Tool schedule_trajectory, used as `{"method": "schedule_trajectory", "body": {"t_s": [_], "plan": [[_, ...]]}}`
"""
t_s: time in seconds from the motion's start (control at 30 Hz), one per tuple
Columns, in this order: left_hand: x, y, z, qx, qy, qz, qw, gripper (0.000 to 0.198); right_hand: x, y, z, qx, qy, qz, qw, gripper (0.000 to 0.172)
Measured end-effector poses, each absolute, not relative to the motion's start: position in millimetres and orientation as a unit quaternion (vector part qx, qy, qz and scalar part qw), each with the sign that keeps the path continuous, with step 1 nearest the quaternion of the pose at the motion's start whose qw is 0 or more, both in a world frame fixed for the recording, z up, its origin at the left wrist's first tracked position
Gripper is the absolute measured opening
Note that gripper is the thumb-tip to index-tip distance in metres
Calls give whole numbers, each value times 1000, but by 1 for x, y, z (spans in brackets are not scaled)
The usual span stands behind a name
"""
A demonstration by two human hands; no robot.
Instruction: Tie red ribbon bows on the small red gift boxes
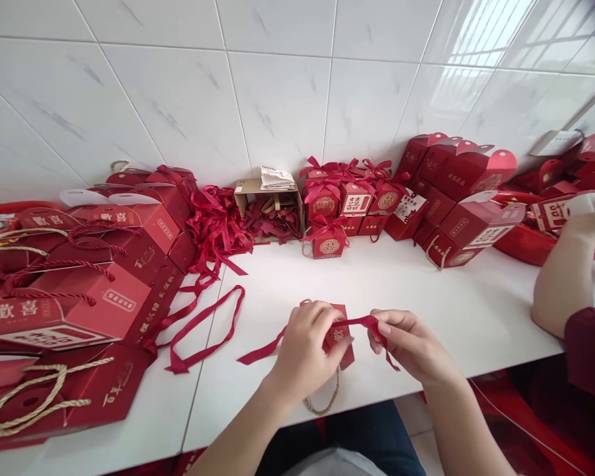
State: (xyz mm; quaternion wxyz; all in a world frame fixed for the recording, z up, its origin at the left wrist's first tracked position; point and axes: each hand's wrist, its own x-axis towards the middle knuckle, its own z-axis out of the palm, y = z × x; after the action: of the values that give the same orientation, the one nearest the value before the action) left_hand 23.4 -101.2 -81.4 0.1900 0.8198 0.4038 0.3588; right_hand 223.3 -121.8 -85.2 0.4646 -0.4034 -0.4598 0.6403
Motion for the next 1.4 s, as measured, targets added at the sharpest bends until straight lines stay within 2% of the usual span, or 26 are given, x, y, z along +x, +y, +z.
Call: {"method": "schedule_trajectory", "body": {"t_s": [0.17,0.33,0.4,0.47,0.57,0.7,0.83,0.97,1.07,1.2,1.4], "plan": [[31,-91,-88,787,423,417,164,18,217,-125,-83,-415,-457,635,464,17],[27,-88,-90,754,441,465,144,16,202,-114,-92,-505,-540,498,453,21],[27,-89,-90,747,442,476,137,18,191,-109,-97,-494,-571,466,461,25],[26,-92,-88,742,444,481,143,19,182,-104,-100,-467,-596,454,470,21],[16,-98,-81,747,437,459,202,23,173,-102,-104,-451,-610,425,494,16],[-7,-101,-80,738,437,395,329,44,173,-103,-106,-456,-615,407,499,15],[-21,-87,-100,638,523,361,435,19,176,-105,-103,-452,-631,439,452,18],[-26,-76,-113,585,509,290,560,31,172,-108,-98,-467,-644,430,426,18],[-31,-80,-102,581,495,278,583,40,161,-109,-98,-516,-639,376,429,12],[-33,-93,-70,587,448,322,592,32,149,-109,-100,-590,-623,296,421,7],[-5,-87,-33,586,384,383,602,25,150,-115,-98,-518,-693,272,421,14]]}}
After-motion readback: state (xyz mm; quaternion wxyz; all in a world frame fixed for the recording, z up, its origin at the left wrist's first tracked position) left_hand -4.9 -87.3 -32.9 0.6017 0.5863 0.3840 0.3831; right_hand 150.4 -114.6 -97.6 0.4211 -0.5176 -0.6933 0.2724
